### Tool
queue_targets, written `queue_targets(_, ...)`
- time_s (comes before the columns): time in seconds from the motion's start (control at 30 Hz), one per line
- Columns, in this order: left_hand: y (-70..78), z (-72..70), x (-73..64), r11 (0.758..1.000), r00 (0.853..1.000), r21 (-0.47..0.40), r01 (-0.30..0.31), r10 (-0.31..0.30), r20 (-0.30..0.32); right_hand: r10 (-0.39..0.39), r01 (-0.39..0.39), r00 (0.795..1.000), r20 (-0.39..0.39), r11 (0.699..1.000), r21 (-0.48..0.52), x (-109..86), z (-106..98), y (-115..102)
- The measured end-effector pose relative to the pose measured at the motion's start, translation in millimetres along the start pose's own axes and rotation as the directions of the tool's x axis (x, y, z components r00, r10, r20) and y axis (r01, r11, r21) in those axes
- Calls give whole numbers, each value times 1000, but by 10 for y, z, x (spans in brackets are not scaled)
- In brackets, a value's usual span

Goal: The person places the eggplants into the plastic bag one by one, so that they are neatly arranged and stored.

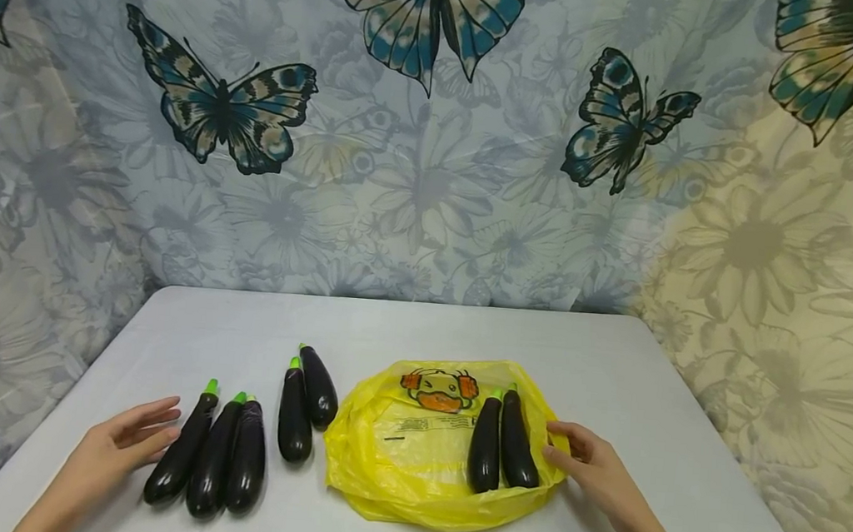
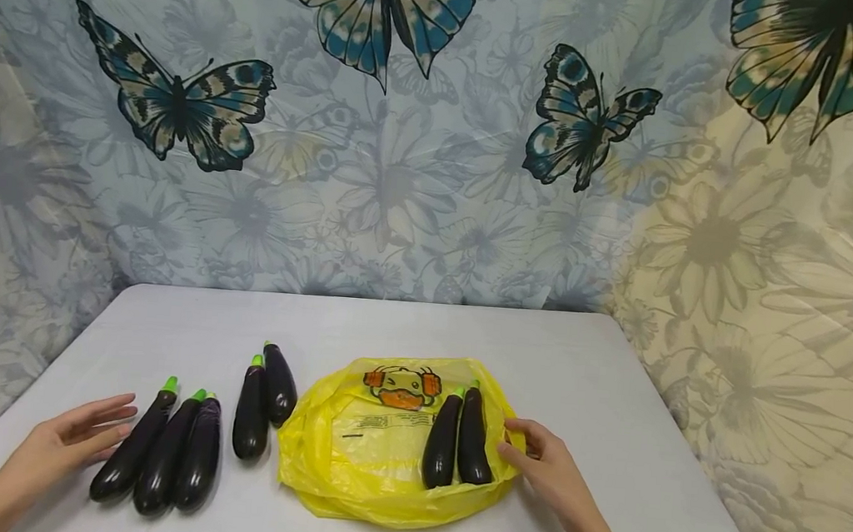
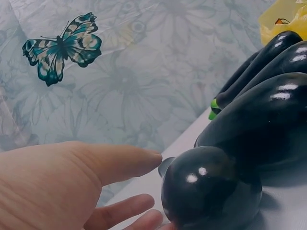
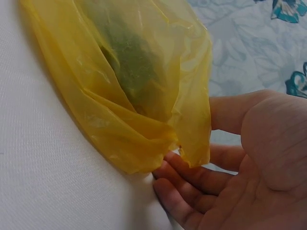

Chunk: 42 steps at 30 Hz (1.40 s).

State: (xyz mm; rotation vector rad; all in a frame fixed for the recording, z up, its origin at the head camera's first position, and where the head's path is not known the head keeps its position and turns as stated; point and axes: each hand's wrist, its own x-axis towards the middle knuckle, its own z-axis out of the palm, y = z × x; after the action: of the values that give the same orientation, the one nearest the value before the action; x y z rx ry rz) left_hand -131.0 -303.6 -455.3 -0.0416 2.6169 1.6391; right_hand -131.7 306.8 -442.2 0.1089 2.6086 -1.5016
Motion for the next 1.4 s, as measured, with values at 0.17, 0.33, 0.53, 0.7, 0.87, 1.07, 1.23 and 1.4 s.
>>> queue_targets(0.17,8,14,-3,1000,1000,16,2,-2,-7,4,-4,1000,-3,1000,0,1,3,-8)
queue_targets(0.33,19,32,-8,999,1000,38,-6,6,-9,17,-17,1000,1,1000,-4,12,6,-2)
queue_targets(0.53,27,52,-6,997,1000,67,23,-23,2,14,-14,1000,0,1000,-18,17,3,-8)
queue_targets(0.7,37,59,-3,995,999,88,46,-46,5,13,-13,1000,-5,1000,-14,1,3,-17)
queue_targets(0.87,46,54,-6,991,997,106,80,-81,7,13,-13,1000,-7,1000,-10,3,7,-10)
queue_targets(1.07,52,43,-16,990,996,109,86,-89,23,19,-19,1000,-5,1000,-12,11,4,-1)
queue_targets(1.23,47,32,-21,987,997,148,54,-61,42,24,-24,1000,-3,1000,-17,21,4,-8)
queue_targets(1.4,34,29,-18,986,998,162,24,-33,51,25,-25,1000,-3,999,-20,23,7,-7)
